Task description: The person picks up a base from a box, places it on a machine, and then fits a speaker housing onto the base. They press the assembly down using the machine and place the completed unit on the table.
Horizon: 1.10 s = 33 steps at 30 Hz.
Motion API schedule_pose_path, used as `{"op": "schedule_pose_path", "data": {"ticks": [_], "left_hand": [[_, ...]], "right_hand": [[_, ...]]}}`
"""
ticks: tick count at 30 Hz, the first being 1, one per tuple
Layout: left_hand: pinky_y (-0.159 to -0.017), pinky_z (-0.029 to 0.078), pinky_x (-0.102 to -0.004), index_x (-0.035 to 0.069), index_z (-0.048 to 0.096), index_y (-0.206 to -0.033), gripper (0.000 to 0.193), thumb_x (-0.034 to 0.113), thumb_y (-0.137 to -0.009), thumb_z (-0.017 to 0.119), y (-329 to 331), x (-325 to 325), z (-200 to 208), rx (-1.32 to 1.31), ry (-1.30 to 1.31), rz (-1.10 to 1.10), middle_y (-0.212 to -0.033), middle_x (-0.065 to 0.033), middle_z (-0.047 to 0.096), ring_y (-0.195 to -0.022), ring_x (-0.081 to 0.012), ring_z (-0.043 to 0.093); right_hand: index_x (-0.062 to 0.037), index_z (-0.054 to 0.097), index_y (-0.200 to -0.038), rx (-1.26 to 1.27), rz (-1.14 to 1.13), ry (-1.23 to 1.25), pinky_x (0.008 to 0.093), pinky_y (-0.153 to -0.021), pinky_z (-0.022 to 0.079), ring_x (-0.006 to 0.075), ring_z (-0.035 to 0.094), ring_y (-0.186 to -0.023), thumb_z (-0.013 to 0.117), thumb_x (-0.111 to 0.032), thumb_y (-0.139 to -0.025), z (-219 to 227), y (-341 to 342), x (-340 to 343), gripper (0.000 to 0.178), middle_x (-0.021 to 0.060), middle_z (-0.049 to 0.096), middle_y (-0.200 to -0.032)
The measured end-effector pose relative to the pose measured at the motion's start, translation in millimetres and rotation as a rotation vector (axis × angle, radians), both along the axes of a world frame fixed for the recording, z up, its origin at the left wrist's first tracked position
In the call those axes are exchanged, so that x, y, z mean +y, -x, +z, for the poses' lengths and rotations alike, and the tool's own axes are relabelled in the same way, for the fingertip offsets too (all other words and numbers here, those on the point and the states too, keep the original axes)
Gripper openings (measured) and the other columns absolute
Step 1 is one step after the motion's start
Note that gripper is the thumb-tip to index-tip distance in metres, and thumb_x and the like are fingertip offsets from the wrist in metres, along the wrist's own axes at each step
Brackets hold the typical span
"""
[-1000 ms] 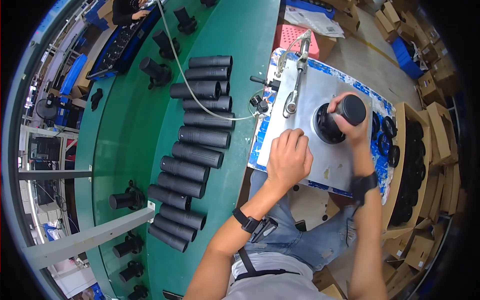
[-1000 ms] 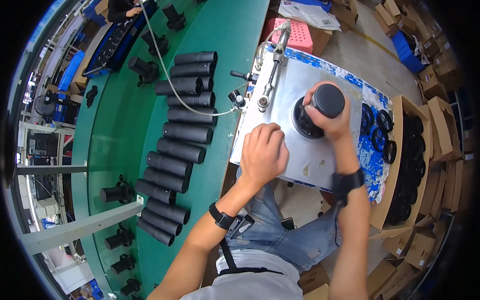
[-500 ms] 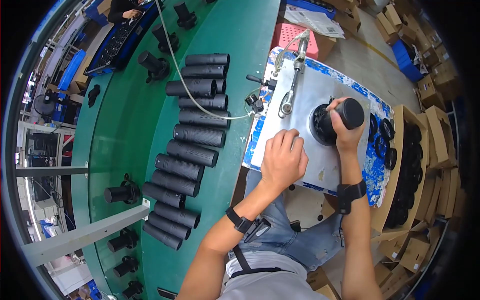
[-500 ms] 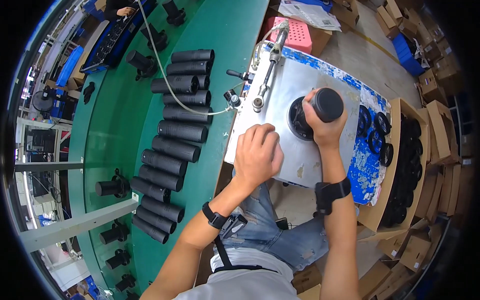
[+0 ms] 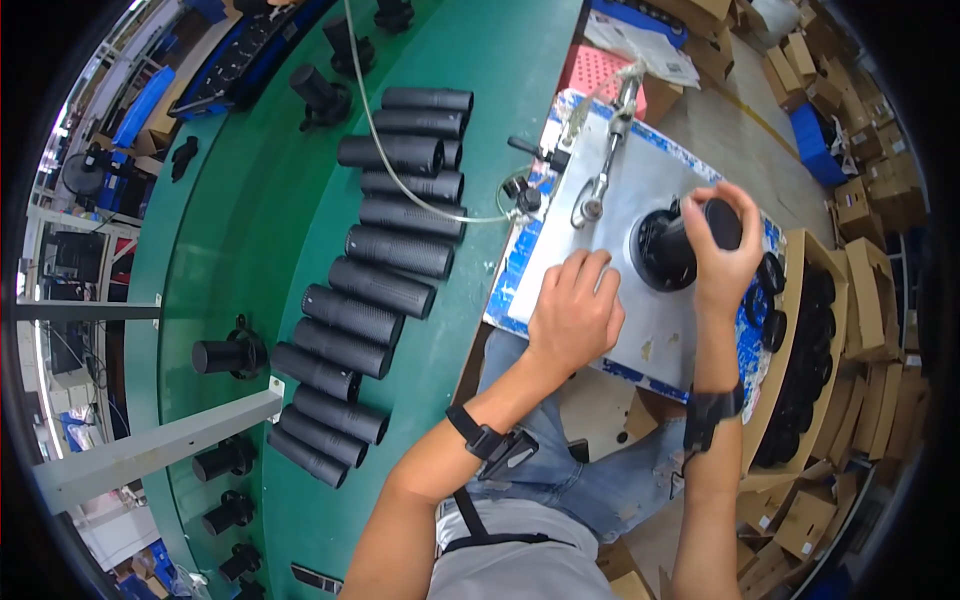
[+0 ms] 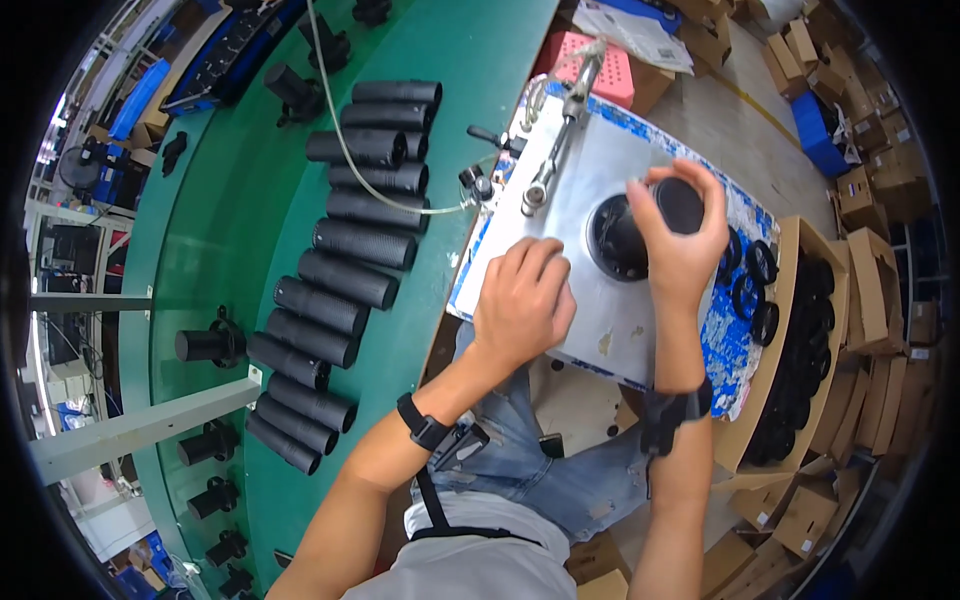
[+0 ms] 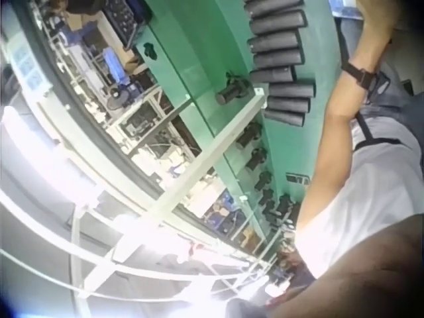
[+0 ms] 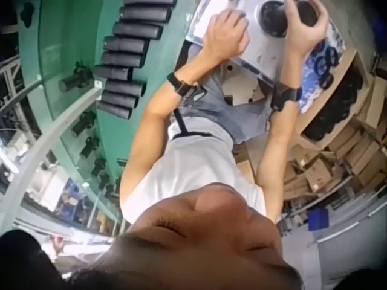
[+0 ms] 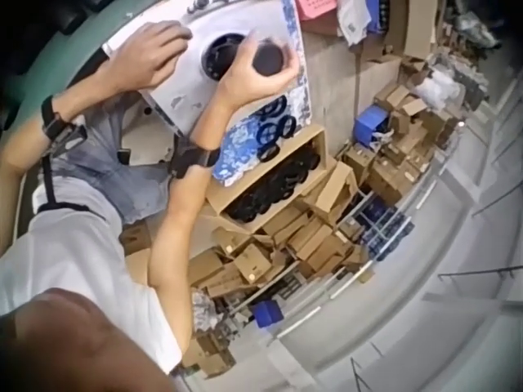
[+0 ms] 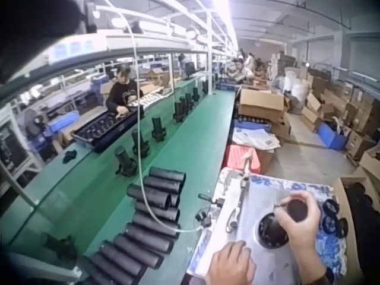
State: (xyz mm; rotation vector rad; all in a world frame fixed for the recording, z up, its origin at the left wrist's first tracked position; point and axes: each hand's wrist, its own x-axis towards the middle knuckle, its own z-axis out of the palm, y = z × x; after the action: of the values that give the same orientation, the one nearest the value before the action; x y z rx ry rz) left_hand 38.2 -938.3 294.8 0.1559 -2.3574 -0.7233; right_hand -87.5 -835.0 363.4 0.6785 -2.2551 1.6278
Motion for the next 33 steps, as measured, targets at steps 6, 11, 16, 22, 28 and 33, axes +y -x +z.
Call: {"op": "schedule_pose_path", "data": {"ticks": [6,11,16,22,28,33], "left_hand": [[-0.081,0.042,-0.0364,0.003,0.059,-0.089,0.021,0.008,-0.069,0.064,2.7,-1.5,0.4,-0.010,0.004,-0.002,-0.108,-0.0101,0.061,-0.104,-0.0256,0.057],[-0.082,0.042,-0.0364,0.003,0.060,-0.089,0.022,0.008,-0.069,0.064,2.5,2.5,-0.8,-0.021,-0.027,0.001,-0.110,-0.0100,0.061,-0.105,-0.0260,0.057],[-0.083,0.042,-0.0364,0.003,0.060,-0.090,0.021,0.009,-0.070,0.064,1.7,1.8,-2.0,-0.040,-0.022,0.012,-0.110,-0.0099,0.061,-0.106,-0.0264,0.058],[-0.083,0.042,-0.0363,0.004,0.061,-0.089,0.020,0.010,-0.070,0.064,0.4,-0.1,0.2,-0.036,-0.012,0.012,-0.111,-0.0098,0.062,-0.106,-0.0266,0.057],[-0.083,0.042,-0.0364,0.004,0.061,-0.089,0.019,0.009,-0.070,0.063,-0.8,0.0,-0.6,-0.049,-0.016,0.000,-0.111,-0.0095,0.062,-0.107,-0.0267,0.058],[-0.084,0.041,-0.0367,0.005,0.061,-0.089,0.021,0.009,-0.069,0.064,2.0,1.7,2.3,-0.050,-0.017,-0.016,-0.111,-0.0090,0.062,-0.107,-0.0269,0.058]], "right_hand": [[0.0022,0.052,-0.113,-0.226,0.410,0.242,0.0311,-0.088,0.044,0.0179,0.058,-0.089,0.070,-0.011,-0.071,-26.7,30.3,16.2,0.048,0.0102,0.060,-0.093],[0.0005,0.051,-0.104,-0.413,0.920,0.277,0.0338,-0.083,0.044,0.0205,0.055,-0.086,0.070,-0.024,-0.067,-35.3,69.2,32.2,0.048,0.0115,0.056,-0.090],[0.0015,0.051,-0.105,-0.170,0.448,0.278,0.0345,-0.082,0.046,0.0209,0.056,-0.084,0.067,-0.018,-0.073,-36.2,24.2,9.9,0.041,0.0123,0.057,-0.088],[0.0001,0.050,-0.103,-0.298,0.675,0.370,0.0317,-0.080,0.047,0.0193,0.057,-0.082,0.069,-0.011,-0.068,-33.8,43.8,16.9,0.042,0.0116,0.058,-0.086],[-0.0064,0.047,-0.101,-0.481,0.846,0.309,0.0309,-0.081,0.042,0.0168,0.050,-0.081,0.075,-0.025,-0.059,-33.3,60.6,24.5,0.053,0.0061,0.050,-0.085],[-0.0057,0.048,-0.098,-0.447,0.896,0.145,0.0306,-0.075,0.043,0.0162,0.052,-0.077,0.075,-0.022,-0.059,-21.6,62.8,23.1,0.050,0.0058,0.051,-0.080]]}}
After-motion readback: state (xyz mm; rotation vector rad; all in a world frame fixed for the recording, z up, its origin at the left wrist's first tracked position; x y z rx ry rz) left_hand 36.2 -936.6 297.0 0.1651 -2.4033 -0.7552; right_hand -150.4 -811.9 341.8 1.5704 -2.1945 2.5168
